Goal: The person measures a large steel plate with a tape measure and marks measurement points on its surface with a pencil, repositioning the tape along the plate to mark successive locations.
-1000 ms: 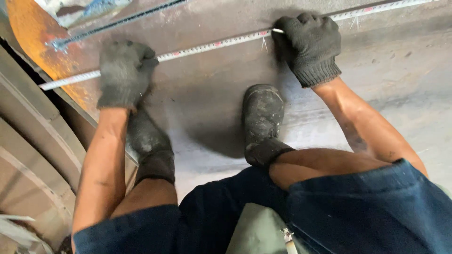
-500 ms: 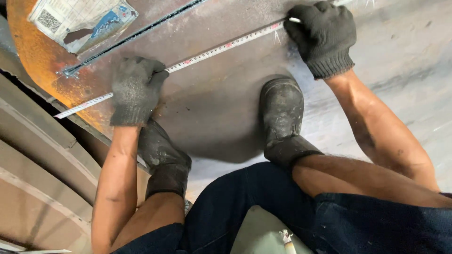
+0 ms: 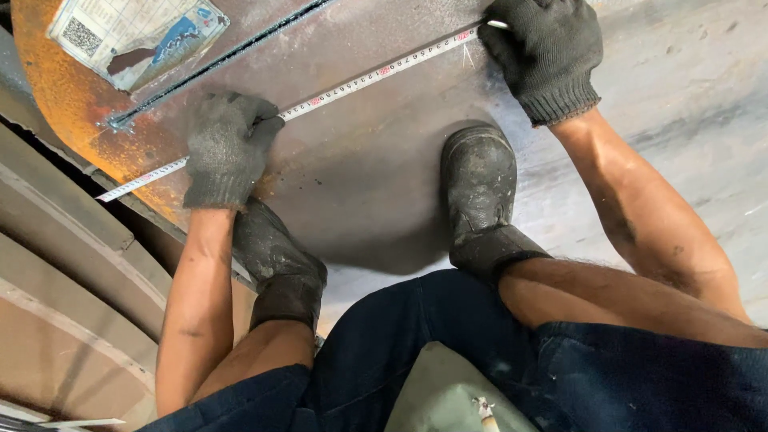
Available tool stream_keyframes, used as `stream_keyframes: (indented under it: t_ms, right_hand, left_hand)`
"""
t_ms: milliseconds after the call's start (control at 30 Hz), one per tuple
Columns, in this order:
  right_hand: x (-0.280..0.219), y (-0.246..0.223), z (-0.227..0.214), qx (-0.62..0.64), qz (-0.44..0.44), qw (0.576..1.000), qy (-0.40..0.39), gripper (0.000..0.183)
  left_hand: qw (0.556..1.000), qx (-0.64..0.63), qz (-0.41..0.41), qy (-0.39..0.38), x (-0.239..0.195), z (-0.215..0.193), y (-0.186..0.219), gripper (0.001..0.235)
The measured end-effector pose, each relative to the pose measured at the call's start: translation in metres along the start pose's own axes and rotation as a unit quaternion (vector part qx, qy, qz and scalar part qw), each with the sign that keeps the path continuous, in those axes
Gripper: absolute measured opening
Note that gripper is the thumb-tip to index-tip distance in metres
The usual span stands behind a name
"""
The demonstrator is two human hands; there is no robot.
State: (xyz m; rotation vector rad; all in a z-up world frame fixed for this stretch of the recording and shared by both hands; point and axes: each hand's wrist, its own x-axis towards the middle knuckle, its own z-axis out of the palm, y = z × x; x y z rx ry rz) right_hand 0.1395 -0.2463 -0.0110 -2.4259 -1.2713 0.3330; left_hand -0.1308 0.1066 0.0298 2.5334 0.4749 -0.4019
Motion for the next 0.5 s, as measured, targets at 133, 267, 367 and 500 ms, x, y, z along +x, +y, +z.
stream_keyframes:
  t_ms: [133, 267, 367, 500]
  right_hand:
    - [0.0, 0.0, 0.002, -0.035, -0.007, 0.999, 0.014, 0.016]
    - [0.009, -0.011, -0.011, -0.026, -0.017, 0.999, 0.026, 0.014]
    - [0.008, -0.018, -0.023, -0.007, -0.035, 0.999, 0.041, 0.017]
    - [-0.029, -0.012, -0.05, 0.109, 0.092, 0.99, -0.001, 0.016]
  left_hand:
    - [1.0, -0.004, 0.005, -0.007, 0.001, -0.002, -0.002, 0.015]
    - [1.0, -0.006, 0.014, 0.0, 0.003, -0.006, 0.0, 0.015]
    - [1.0, 0.001, 0.023, -0.002, 0.004, -0.006, 0.0, 0.013]
    - [0.999, -0.003, 0.03, 0.011, -0.001, -0.002, -0.005, 0.012]
